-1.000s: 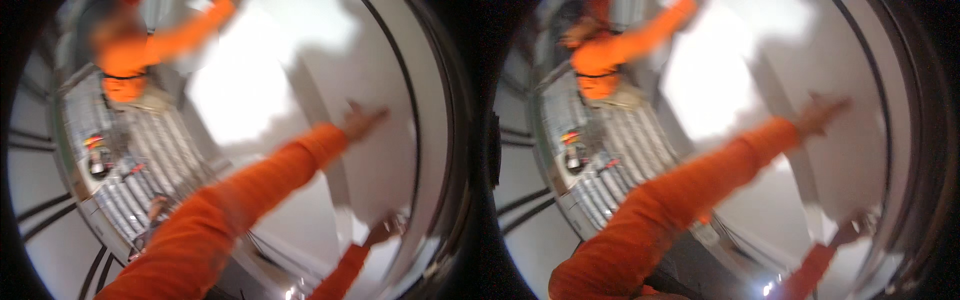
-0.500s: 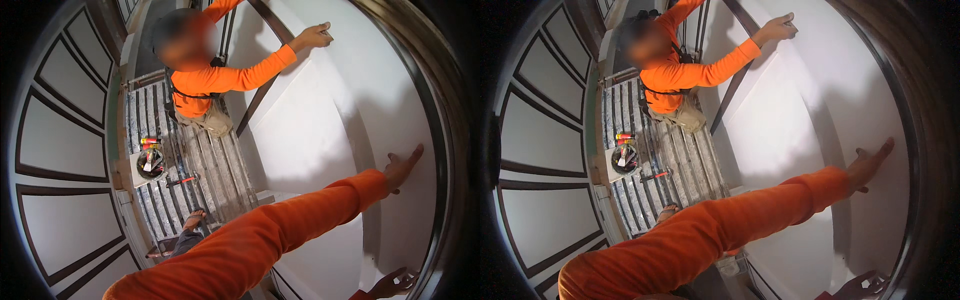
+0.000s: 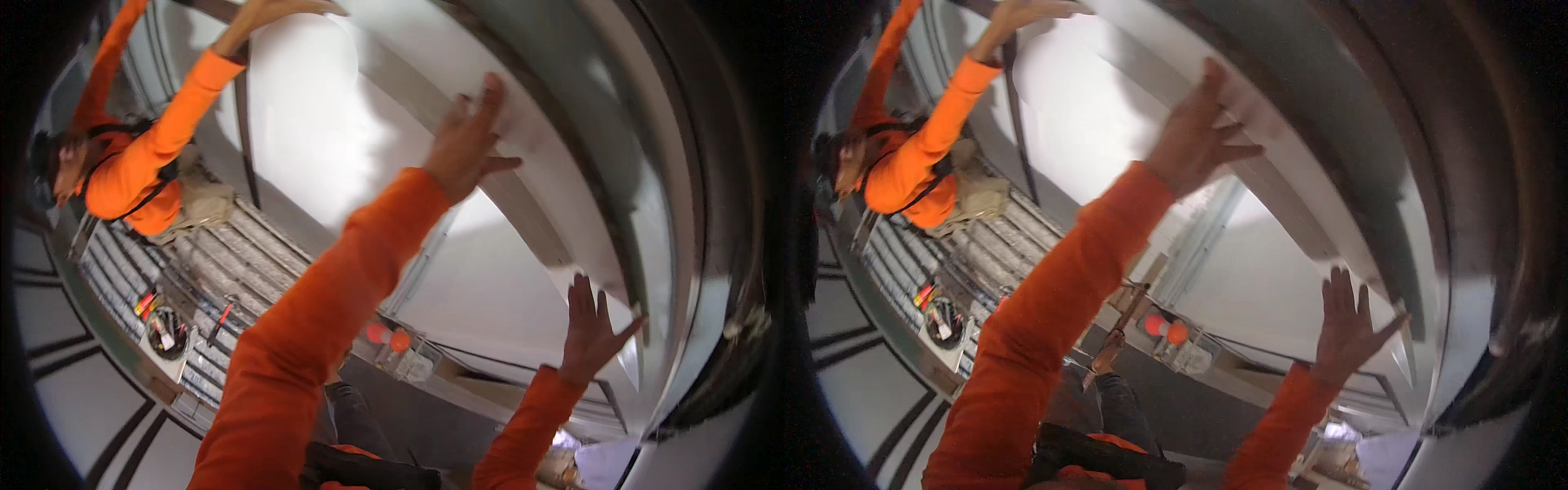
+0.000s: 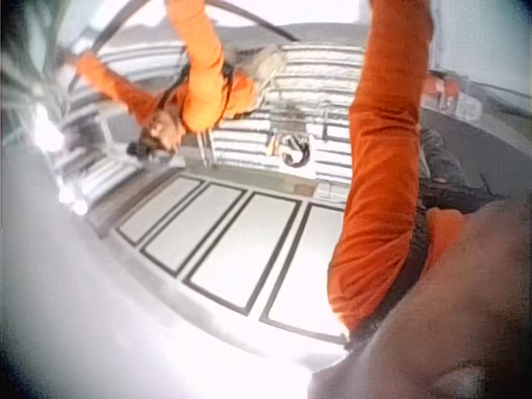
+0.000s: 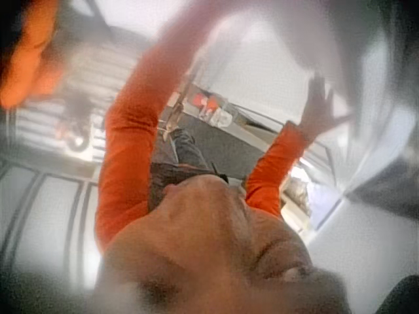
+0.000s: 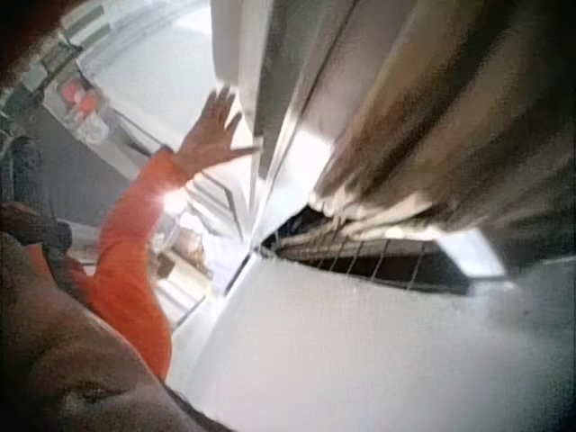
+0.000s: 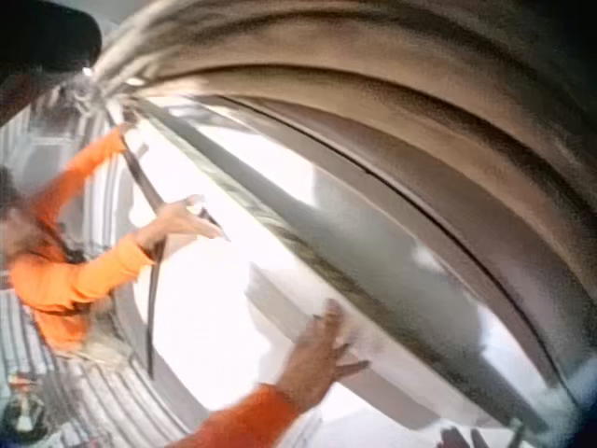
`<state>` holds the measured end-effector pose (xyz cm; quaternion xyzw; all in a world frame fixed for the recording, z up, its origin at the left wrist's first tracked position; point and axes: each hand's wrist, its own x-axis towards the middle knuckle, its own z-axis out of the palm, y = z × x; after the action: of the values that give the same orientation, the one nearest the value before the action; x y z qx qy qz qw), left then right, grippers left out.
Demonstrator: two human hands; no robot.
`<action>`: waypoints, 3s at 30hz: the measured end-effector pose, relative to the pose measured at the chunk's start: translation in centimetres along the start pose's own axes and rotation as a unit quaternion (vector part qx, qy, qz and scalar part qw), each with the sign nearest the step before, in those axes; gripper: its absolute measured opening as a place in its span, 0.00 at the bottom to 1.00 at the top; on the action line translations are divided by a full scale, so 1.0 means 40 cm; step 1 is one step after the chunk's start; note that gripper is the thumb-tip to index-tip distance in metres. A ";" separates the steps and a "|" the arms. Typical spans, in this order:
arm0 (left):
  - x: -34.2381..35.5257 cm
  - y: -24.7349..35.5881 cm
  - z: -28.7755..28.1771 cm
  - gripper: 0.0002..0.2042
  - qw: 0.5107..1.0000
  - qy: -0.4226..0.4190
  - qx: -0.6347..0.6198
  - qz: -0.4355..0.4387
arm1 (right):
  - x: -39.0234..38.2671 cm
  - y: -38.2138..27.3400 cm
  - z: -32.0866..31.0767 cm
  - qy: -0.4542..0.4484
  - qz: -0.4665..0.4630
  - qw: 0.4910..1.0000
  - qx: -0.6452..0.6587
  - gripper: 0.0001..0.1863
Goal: The person works with a co-worker to position a ceiling panel and then uses a hammer and a scraper to fix imperfections in the joint between the wall and ceiling.
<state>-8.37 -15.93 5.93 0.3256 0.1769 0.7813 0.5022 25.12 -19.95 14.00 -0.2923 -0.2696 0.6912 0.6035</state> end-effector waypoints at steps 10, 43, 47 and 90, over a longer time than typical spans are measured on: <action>-0.182 0.111 -0.029 0.28 0.954 -0.065 -0.291 0.023 | 0.008 0.036 -0.015 0.018 -0.108 0.991 -0.077 0.25; -0.733 -0.011 -0.131 0.12 0.905 0.283 -0.037 -0.315 | -0.514 0.366 -0.409 0.315 0.006 0.947 0.066 0.11; -0.828 -0.073 -0.176 0.15 0.891 0.316 -0.051 -0.323 | -0.535 0.411 -0.459 0.361 0.042 0.932 0.012 0.10; -1.110 -0.792 -1.082 0.18 0.658 0.597 0.225 -0.400 | -0.652 0.815 -0.952 -0.171 0.457 0.381 -0.786 0.49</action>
<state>-4.29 -39.97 -59.26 -0.2098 0.7218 0.4681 0.4646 33.46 -49.18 -33.63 -0.5907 -0.6152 0.3766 -0.3617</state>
